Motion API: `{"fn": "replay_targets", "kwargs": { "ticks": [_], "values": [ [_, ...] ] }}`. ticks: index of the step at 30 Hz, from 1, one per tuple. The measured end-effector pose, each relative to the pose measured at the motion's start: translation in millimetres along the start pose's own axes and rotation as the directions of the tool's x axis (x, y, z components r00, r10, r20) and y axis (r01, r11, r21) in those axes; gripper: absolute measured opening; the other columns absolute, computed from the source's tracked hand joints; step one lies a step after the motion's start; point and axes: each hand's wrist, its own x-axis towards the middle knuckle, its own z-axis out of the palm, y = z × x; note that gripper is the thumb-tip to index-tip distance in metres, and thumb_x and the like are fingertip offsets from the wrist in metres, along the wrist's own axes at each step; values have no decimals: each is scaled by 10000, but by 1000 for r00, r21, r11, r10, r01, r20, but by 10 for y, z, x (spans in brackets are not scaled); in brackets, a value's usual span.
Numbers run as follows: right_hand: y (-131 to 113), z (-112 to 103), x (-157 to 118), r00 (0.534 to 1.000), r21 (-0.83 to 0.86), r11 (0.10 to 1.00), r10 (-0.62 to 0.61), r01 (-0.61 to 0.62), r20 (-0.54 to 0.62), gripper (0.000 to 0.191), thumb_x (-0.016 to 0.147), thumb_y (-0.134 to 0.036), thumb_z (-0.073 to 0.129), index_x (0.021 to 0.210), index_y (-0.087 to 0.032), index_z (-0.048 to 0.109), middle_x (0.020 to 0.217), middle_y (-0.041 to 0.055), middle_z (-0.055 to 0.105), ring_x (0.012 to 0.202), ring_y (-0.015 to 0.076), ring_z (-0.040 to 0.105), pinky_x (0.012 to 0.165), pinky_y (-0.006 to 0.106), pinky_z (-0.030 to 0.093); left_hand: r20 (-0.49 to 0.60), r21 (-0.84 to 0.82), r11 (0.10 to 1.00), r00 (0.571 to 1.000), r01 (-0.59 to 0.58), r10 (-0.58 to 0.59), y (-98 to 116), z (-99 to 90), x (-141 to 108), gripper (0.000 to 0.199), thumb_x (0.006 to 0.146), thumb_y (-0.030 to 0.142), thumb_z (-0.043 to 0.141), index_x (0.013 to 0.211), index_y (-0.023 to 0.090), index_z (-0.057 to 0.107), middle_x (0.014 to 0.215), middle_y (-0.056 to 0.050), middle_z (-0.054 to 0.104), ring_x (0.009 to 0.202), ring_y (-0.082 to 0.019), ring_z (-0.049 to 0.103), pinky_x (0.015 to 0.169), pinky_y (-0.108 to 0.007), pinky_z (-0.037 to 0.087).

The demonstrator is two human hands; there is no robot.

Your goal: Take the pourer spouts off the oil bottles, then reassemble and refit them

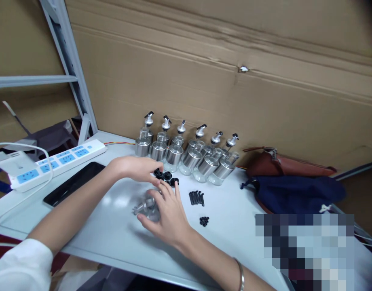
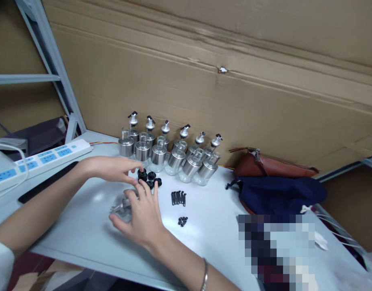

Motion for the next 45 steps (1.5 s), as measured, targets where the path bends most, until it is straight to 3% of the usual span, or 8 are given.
{"fn": "replay_targets", "kwargs": {
  "ticks": [4, 8, 11, 15, 23, 28, 36, 45],
  "values": [
    [172, -397, 47, 945, 40, 993, -97, 115, -311, 196, 910, -320, 488, 1053, -195, 536, 1057, 100, 598, 1009, 254, 544, 939, 488, 421, -4, -44, 999, 1000, -24, 24, 38, -75, -65, 423, 864, 512, 474, 1161, 226, 569, 1092, -82, 659, 936, -234, 617, 746, -273, 433],
    [819, -990, 193, 600, 6, 999, 34, -48, -800, 226, 867, -298, 524, 1065, -191, 500, 1061, 97, 513, 1061, 258, 489, 936, 446, 405, -123, -89, 995, 992, -42, 31, 26, -173, -111, 371, 878, 467, 466, 1144, 221, 549, 1116, -71, 641, 924, -215, 606, 734, -271, 435],
    [1503, -1426, 322, 432, 352, 910, 413, -217, -802, 389, 797, -320, 520, 1153, -196, 426, 1230, 110, 449, 1168, 247, 455, 1020, 447, 361, -201, -111, 991, 979, -70, 47, -48, -220, -94, 319, 883, 432, 456, 1083, 206, 557, 1021, -59, 646, 850, -200, 599, 694, -271, 428],
    [2162, -1754, 432, 572, 535, 792, 594, -293, -566, 413, 663, -241, 566, 1069, -190, 508, 1118, 116, 587, 1108, 280, 547, 955, 507, 420, -429, -66, 997, 903, -30, -1, -190, -257, -47, 227, 869, 378, 463, 976, 193, 539, 864, -37, 586, 768, -193, 563, 682, -292, 419],
    [2400, -1684, 527, 758, 592, 738, 577, -324, -304, 389, 593, -381, 756, 905, -179, 642, 949, 99, 697, 903, 273, 644, 758, 417, 534, -805, -485, 862, 461, -148, -374, -620, -225, 291, 449, 824, 269, 489, 1240, 141, 381, 1286, -161, 441, 1216, -251, 456, 993, -376, 403],
    [2457, -1600, 522, 712, 546, 786, 558, -290, -426, 445, 551, -425, 772, 874, -174, 598, 950, 104, 681, 909, 268, 642, 843, 423, 512, -706, -643, 738, 533, -206, -466, -868, -126, 503, 483, 921, 334, 350, 1372, 165, 313, 1404, -187, 448, 1288, -246, 465, 941, -348, 469],
    [2128, -1618, 38, 402, 303, 890, 429, -341, -809, 641, 794, -598, 495, 1230, -133, 418, 1167, 187, 555, 1061, 313, 564, 962, 483, 393, -641, -739, 620, 556, -264, -528, -1082, -97, 607, 566, 823, 372, 507, 1367, 289, 378, 1454, -121, 443, 1233, -261, 518, 895, -380, 504],
    [1738, -1342, -39, 548, 161, 920, 347, -358, -762, 528, 861, -608, 402, 1134, -160, 468, 926, 134, 655, 809, 284, 631, 764, 406, 468, -563, -751, 596, 748, -284, -352, -1062, -256, 672, 498, 553, 319, 760, 1011, 189, 614, 1020, -93, 686, 919, -233, 641, 753, -315, 524]
  ]
}}
